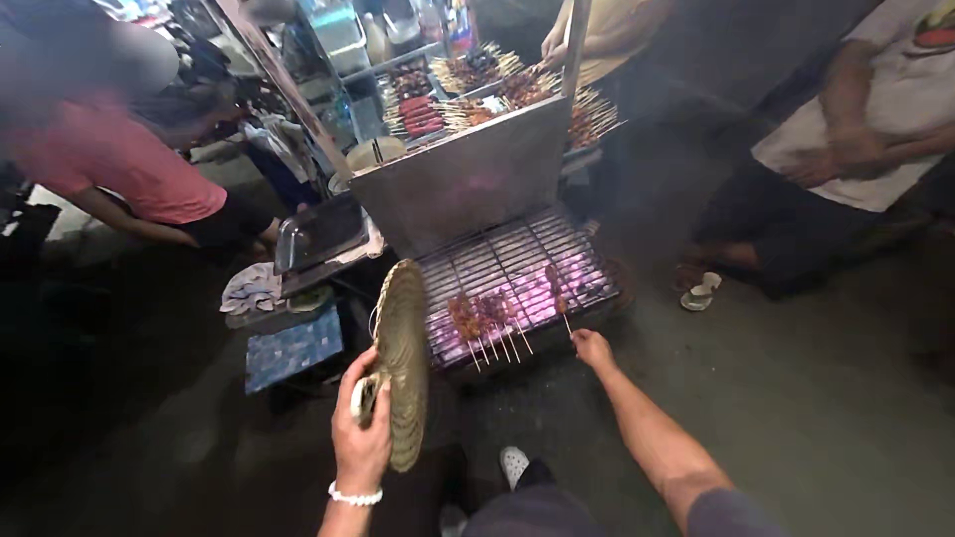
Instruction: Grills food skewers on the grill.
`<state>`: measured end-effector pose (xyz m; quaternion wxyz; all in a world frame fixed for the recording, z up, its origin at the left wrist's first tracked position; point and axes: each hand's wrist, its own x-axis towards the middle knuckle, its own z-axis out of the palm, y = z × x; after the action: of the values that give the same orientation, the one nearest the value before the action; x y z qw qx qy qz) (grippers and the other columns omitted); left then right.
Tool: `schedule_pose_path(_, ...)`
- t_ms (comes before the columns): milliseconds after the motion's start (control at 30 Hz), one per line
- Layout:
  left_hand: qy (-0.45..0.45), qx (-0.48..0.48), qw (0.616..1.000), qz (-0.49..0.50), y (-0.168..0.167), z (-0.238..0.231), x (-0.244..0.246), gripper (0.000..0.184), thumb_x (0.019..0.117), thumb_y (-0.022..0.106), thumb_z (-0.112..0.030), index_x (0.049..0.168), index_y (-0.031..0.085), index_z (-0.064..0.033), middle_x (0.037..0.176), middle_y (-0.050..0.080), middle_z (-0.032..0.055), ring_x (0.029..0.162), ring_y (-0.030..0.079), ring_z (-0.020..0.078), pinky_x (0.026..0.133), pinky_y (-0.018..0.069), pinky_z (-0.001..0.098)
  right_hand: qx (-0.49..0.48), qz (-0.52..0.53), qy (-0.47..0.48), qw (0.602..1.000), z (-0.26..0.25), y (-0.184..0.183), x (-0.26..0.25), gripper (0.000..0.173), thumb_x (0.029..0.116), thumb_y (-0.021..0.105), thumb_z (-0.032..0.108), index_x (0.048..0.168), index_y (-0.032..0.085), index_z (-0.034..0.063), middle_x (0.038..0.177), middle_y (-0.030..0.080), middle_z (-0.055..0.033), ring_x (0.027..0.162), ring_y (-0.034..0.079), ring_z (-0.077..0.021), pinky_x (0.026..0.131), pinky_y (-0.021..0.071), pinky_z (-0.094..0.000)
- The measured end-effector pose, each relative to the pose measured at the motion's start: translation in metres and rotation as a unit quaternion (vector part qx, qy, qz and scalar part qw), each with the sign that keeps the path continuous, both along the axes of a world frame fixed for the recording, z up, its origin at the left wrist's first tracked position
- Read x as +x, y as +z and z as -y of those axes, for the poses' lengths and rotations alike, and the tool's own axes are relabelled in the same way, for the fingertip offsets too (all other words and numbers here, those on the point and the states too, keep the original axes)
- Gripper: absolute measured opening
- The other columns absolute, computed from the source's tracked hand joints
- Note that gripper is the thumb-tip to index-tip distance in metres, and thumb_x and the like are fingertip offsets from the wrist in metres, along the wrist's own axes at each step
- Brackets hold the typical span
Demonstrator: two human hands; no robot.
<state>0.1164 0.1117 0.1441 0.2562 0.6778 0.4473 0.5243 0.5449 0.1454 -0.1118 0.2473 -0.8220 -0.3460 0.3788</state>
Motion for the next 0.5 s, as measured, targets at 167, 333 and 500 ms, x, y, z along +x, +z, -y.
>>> schedule_pose_path(167,-0.094,-0.044,0.99,0.09,-0.004,0.0,0.003,0.012,0.0869,0.069,-0.004,0.096,0.069,-0.0121,0.129,0.065,0.0058,0.133,0.054,0.0222,0.113,0.0455,0.0375,0.041,-0.042,-0.032,0.998,0.0,0.006,-0.007,0.023,0.1027,0.062,0.022,0.116,0.075,0.0078,0.1,0.075,-0.0109,0.082,0.07,-0.022,0.078,0.0573,-0.0435)
schedule_pose_path(333,-0.064,0.017,0.998,-0.022,-0.009,0.004,0.005,0.01,0.0902,0.064,-0.006,0.099,0.068,-0.0059,0.134,0.062,0.0123,0.133,0.055,0.0216,0.111,0.0483,0.033,0.054,0.003,-0.019,0.998,0.003,0.012,-0.018,0.018,0.0973,0.071,0.022,0.108,0.078,0.0091,0.105,0.076,-0.0137,0.101,0.07,-0.0306,0.093,0.0532,-0.0543)
schedule_pose_path(500,-0.048,-0.019,0.998,0.017,-0.012,0.003,-0.004,0.009,0.0876,0.065,-0.004,0.096,0.068,-0.0062,0.131,0.064,0.012,0.133,0.055,0.0228,0.112,0.047,0.0347,0.045,0.016,-0.004,0.999,0.004,0.011,-0.018,0.02,0.0987,0.069,0.024,0.11,0.077,0.0091,0.106,0.075,-0.0141,0.103,0.07,-0.0311,0.095,0.0526,-0.0553)
